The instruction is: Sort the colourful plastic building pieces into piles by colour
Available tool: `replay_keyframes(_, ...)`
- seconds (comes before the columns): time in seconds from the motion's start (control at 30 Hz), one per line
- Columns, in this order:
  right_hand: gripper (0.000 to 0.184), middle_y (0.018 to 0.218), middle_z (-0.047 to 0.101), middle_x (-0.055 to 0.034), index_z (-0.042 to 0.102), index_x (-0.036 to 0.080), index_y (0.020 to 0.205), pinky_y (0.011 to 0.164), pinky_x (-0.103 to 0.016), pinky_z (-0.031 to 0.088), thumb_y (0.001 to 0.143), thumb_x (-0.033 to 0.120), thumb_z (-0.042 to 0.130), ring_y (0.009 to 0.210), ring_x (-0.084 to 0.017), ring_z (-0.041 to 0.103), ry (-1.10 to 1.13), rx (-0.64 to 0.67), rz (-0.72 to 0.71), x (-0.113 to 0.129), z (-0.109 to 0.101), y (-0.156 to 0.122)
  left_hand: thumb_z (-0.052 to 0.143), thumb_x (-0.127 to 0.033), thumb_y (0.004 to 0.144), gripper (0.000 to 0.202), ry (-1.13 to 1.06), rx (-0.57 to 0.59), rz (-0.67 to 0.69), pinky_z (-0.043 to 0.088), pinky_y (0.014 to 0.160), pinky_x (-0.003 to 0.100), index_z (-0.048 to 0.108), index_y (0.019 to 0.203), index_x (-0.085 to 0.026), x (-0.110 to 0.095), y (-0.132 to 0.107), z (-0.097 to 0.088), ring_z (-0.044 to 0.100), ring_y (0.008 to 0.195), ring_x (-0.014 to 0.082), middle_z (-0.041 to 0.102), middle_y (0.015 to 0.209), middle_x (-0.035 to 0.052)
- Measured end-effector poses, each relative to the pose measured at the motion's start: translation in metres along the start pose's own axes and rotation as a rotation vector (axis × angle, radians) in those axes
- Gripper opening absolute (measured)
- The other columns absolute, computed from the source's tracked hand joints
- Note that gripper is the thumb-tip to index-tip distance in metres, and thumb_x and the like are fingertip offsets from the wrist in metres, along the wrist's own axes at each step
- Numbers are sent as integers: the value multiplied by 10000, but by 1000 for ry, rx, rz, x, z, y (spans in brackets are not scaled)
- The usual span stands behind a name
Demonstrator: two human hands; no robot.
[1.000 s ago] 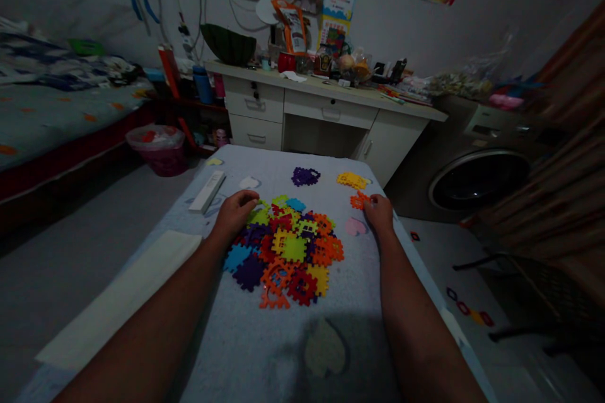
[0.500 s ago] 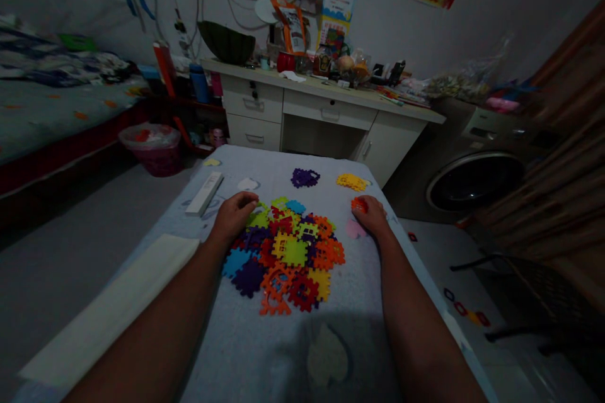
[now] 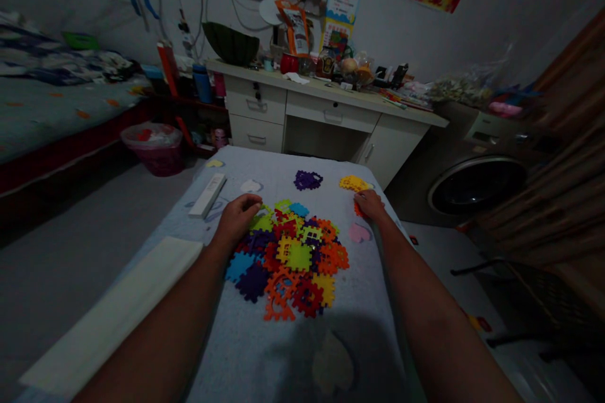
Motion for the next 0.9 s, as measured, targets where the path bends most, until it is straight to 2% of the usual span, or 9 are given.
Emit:
replay_keyframes(0.23, 346, 1204, 646, -139, 757, 206, 1010, 948, -432, 452, 895, 391, 488, 1129, -294, 585, 4, -8, -28, 2, 5, 10, 670, -417, 721, 289, -12, -8, -4, 482, 892, 376, 686, 904, -194, 4, 0, 0, 661, 894, 229, 717, 914, 48)
replay_keyframes(0.37, 305, 1194, 664, -103, 732, 202, 1053, 978, -366, 441, 853, 295, 521, 1152, -246, 577, 59, -63, -53, -7, -5, 8, 666, -417, 713, 296, -32, -11, -12, 487, 885, 383, 683, 904, -192, 4, 0, 0, 663, 887, 233, 715, 903, 46)
replay_keyframes(0.43, 324, 1206, 660, -108, 715, 203, 1096, 973, -375, 447, 823, 298, 568, 1152, -258, 583, 86, -81, -47, -16, -13, 1, 667, -416, 706, 292, -30, -12, -12, 490, 883, 383, 683, 893, -193, 3, 1, 0, 664, 886, 234, 717, 900, 45)
replay_keyframes(0.5, 392, 1225, 652, -130, 698, 200, 1136, 964, -406, 454, 772, 339, 655, 1148, -291, 590, 106, -54, -43, -25, -18, -8, 668, -414, 703, 287, -30, -14, -12, 491, 882, 380, 683, 885, -193, 2, 0, 0, 665, 890, 234, 718, 904, 46)
replay_keyframes(0.57, 551, 1267, 635, -144, 664, 201, 1208, 958, -427, 458, 691, 370, 749, 1148, -316, 588, 103, 26, -45, -30, -18, -19, 668, -417, 708, 289, -31, -12, -13, 490, 884, 380, 684, 889, -192, 1, 0, 0, 665, 893, 233, 718, 909, 49)
replay_keyframes(0.67, 732, 1313, 612, -145, 594, 196, 1318, 948, -400, 467, 627, 332, 795, 1140, -308, 593, 77, 114, -41, -29, -14, -34, 668, -413, 711, 291, -33, -7, -17, 486, 889, 384, 685, 899, -191, -1, -1, 0, 664, 892, 231, 715, 908, 51)
replay_keyframes(0.9, 522, 1286, 615, -140, 618, 151, 1245, 1028, -359, 415, 727, 170, 678, 1181, -253, 574, 58, 37, -110, -7, -9, -42, 674, -418, 700, 298, -31, -32, -16, 489, 869, 366, 689, 889, -187, 0, -2, -1, 660, 878, 226, 716, 884, 43)
Point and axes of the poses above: each hand's wrist, its own y-axis towards the middle knuckle, its own z-axis out of the palm, x = y × z, the point moved 7 cm from there along y, towards the middle knuckle
